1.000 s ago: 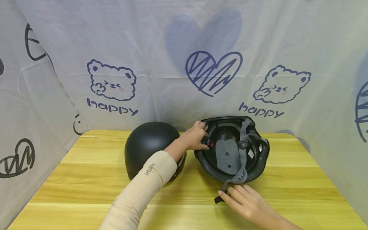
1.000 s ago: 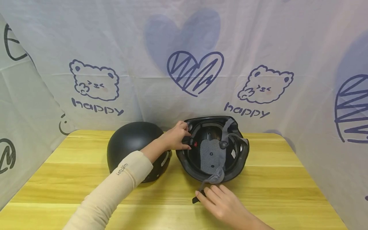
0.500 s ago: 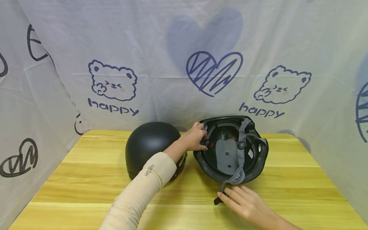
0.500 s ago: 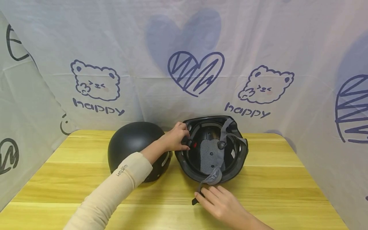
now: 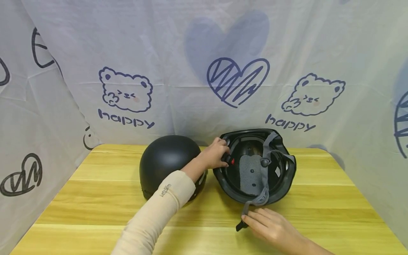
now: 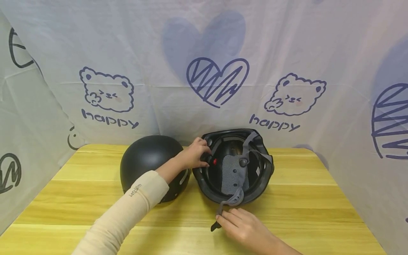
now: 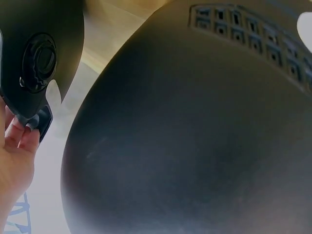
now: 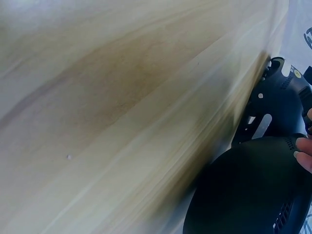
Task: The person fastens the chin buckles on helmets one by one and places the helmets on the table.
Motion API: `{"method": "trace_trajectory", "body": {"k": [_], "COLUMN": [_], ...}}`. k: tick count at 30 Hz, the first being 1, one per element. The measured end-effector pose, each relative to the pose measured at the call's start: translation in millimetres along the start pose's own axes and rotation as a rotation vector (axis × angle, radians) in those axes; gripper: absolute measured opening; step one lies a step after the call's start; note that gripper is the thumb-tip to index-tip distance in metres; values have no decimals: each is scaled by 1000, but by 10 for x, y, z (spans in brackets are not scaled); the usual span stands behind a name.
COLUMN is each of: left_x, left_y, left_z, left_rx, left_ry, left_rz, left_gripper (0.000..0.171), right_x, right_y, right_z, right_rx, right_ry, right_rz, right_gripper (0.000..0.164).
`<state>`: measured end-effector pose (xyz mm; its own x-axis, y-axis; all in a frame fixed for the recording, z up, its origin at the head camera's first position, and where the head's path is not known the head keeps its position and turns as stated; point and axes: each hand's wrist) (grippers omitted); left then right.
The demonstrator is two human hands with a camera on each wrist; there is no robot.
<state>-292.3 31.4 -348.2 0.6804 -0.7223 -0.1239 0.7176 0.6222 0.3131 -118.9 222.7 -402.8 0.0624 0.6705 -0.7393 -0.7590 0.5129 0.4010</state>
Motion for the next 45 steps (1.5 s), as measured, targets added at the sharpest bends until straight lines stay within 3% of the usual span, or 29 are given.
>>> {"method": "trace_trajectory", "body": {"k": [6,12,25,30,40,45], "left_x": [5,22,-12,-44,-72,-98], "left_y": [20,12,7,36,117,151], "left_z": [-16,-47,-149,-151,-105,-86], "left_rx": [28,75,124,143,179,180], "left_ry": [26,69,323,386,407,385], "left_rz": [-10,-10,-154,-160,-167,-150], "left_gripper": [36,27,18,18,18,19], "right_x": [-20,-18,-103,-127,-114,-67], "right_y": [-14,-20,34,62,141,165], "right_z": [-15,-28,14,48,72,81], "right_rx": [-50,-107,-200,-186,-187,-206], "right_ry": [22,31,72,94,147,130], "right_rz": [-7,-40,-70,-110,-187,-299], "right_gripper": [27,26,24,25,26,28]}}
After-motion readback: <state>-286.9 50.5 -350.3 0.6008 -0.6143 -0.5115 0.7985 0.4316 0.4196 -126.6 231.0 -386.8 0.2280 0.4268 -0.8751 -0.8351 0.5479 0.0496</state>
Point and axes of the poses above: each hand's wrist, its own x-axis away from the middle knuckle, its own z-axis out of the back of the hand, y = z × x, and after that the axes turned 11 degrees about x, right-handed
